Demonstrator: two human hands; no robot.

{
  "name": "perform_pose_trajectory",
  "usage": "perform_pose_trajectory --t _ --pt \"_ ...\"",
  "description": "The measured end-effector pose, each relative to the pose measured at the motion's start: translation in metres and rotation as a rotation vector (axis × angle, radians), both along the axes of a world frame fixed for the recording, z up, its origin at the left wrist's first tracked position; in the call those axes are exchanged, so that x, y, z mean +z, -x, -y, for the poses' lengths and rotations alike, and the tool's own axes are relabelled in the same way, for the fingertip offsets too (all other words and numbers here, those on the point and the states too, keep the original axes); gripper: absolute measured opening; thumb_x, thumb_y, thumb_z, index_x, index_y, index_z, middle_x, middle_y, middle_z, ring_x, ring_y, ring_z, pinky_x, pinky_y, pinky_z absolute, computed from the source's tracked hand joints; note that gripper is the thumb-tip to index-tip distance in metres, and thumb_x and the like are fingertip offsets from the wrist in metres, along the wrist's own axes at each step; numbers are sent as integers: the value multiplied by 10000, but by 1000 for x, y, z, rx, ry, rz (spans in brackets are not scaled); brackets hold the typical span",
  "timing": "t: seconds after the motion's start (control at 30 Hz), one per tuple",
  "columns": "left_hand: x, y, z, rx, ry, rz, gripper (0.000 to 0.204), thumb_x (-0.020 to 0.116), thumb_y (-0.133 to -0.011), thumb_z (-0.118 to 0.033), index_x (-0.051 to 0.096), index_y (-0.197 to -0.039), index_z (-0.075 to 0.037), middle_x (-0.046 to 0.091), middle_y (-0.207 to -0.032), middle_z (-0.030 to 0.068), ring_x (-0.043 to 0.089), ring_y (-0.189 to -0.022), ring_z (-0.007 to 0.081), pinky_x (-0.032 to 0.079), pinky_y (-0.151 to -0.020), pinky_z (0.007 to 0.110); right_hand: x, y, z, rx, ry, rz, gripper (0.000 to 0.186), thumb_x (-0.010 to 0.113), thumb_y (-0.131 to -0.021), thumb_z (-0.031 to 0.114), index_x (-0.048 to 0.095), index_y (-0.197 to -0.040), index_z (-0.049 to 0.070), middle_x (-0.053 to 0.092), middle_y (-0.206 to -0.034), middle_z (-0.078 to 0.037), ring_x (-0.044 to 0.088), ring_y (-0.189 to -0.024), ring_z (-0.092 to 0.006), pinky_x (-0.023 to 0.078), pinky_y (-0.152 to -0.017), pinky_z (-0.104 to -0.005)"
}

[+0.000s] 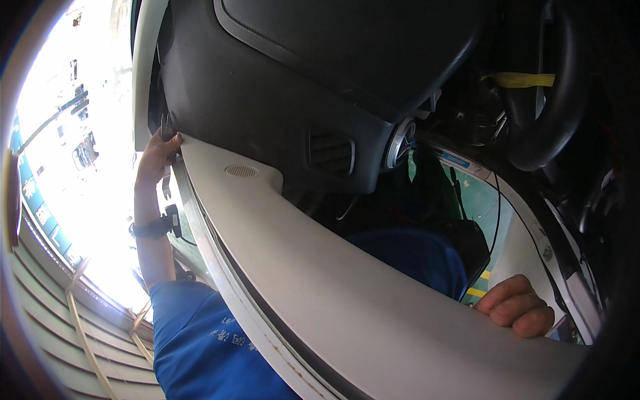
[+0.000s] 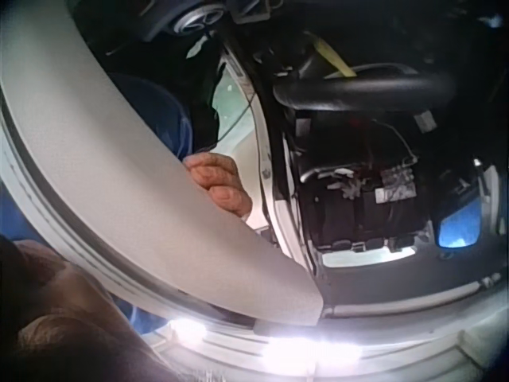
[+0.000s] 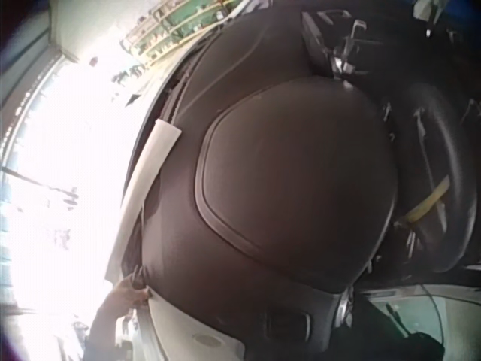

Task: The person uses a prying tool to detach a plastic trim panel from the interior pillar of a car and then manipulates the clip on the back of the panel by hand.

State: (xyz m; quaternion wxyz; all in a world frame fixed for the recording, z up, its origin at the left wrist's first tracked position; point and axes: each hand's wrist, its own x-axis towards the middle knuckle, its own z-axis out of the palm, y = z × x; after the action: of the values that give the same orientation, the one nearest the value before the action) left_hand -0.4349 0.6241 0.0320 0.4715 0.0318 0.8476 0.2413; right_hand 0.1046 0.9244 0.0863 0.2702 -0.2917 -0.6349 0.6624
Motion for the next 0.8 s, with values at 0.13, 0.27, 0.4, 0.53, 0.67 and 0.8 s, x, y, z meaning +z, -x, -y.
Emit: perform_pose_trajectory --t 0.13,0.27,0.4,0.53,0.67,0.8 --pt "-4 -1 3 35 -45 -15 392 720 -880 -252 531 -1162 -58 606 -909 7 592 -735 71 493 -580 217 -2 -5 4 -50 4 77 216 701 -874 205 520 -874 88 637 -834 -20 599 -756 -122 535 -646 -202" --pt "-4 1 2 27 -23 -10 378 717 -883 -242 527 -1151 -55 615 -923 18 609 -762 89 518 -611 237 -8 -6 3 2 3 -34 236 696 -879 227 502 -870 94 636 -840 -28 591 -749 -125 530 -630 -201" --pt "-5 0 3 27 -43 -9 386 724 -876 -253 530 -1143 -53 609 -917 17 594 -746 75 494 -583 214 -16 -5 4 155 32 -185 255 673 -899 266 483 -862 99 637 -831 -42 588 -718 -135 521 -605 -200" --pt "2 3 0 -18 64 -5 390 728 -873 -263 533 -1137 -51 601 -894 4 569 -712 54 457 -541 196 -15 5 -5 46 225 -165 221 620 -934 266 513 -901 76 648 -817 -92 611 -682 -177 551 -616 -251" --pt "1 -7 3 51 -11 -58 387 723 -876 -256 536 -1150 -58 595 -860 -15 543 -671 30 416 -507 175 -15 9 -9 138 424 -236 213 607 -941 255 532 -926 56 649 -829 -112 617 -687 -193 561 -631 -287" --pt "-1 -6 -7 47 -51 -10 382 714 -883 -241 538 -1167 -56 601 -864 -22 545 -671 25 411 -504 166 -11 44 7 165 472 -214 215 598 -946 250 527 -954 47 641 -856 -118 607 -733 -197 550 -667 -296"
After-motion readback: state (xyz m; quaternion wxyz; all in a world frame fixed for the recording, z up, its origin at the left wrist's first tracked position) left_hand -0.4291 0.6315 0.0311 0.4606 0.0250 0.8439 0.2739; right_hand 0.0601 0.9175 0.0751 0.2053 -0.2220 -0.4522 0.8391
